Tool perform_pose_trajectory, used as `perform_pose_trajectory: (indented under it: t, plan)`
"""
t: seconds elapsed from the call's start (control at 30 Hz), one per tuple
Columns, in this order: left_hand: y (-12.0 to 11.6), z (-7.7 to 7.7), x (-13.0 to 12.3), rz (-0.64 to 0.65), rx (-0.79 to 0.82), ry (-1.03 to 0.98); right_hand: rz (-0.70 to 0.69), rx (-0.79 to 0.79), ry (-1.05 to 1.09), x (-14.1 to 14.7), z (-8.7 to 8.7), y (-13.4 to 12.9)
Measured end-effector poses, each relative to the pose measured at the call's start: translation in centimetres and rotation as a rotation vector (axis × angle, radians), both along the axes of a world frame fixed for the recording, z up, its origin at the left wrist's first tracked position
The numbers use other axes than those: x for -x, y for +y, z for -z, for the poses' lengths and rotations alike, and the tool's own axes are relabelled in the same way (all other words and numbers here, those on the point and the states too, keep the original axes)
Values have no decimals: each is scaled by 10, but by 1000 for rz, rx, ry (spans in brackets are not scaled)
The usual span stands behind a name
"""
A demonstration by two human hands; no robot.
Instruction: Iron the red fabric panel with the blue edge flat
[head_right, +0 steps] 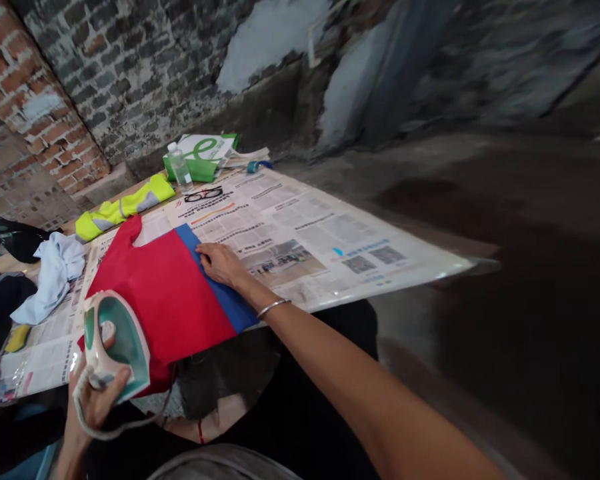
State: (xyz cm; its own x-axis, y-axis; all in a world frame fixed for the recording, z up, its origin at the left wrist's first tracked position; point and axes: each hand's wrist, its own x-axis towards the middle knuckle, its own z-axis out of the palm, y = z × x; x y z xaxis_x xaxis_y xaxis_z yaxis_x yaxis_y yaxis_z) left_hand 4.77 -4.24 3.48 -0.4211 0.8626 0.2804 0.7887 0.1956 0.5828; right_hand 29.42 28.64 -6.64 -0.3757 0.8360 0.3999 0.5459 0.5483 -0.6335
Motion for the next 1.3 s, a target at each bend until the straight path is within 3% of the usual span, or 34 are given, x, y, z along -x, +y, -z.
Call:
perform_pose_trajectory:
  t: [0.1,0.2,0.3,0.53,0.6,0.67,0.73,0.8,1.0,1.1,1.2,1.3]
  plan:
    - [-22,11,-22,92,-13,68,8,-5,5,0,2,0]
    - [-11,12,-31,193,-19,83,12,-20,-5,0,5,1]
    - [32,2,-33,223,6,46,9,-22,-10,0,7,2]
    - [177,-22,-34,232,42,-33,6,-20,-49,-2,5,1]
    - [204,-25,-35,216,23,-26,-2,-18,-55,-2,3,1]
    - [216,-27,-37,204,11,-22,-7,-15,-50,-2,0,0]
    - [212,-27,-40,203,7,-21,-9,-13,-40,-2,-2,0]
    - [192,-24,-44,213,11,-21,-9,-9,-27,-1,-4,0]
    - [94,0,-72,303,-18,-18,0,9,25,1,-2,1]
    - [66,10,-93,331,-67,65,5,6,34,1,0,3]
    - [81,5,-106,376,-12,88,3,6,22,1,1,4]
    - [132,-10,-106,375,69,51,-9,-8,22,-1,1,4]
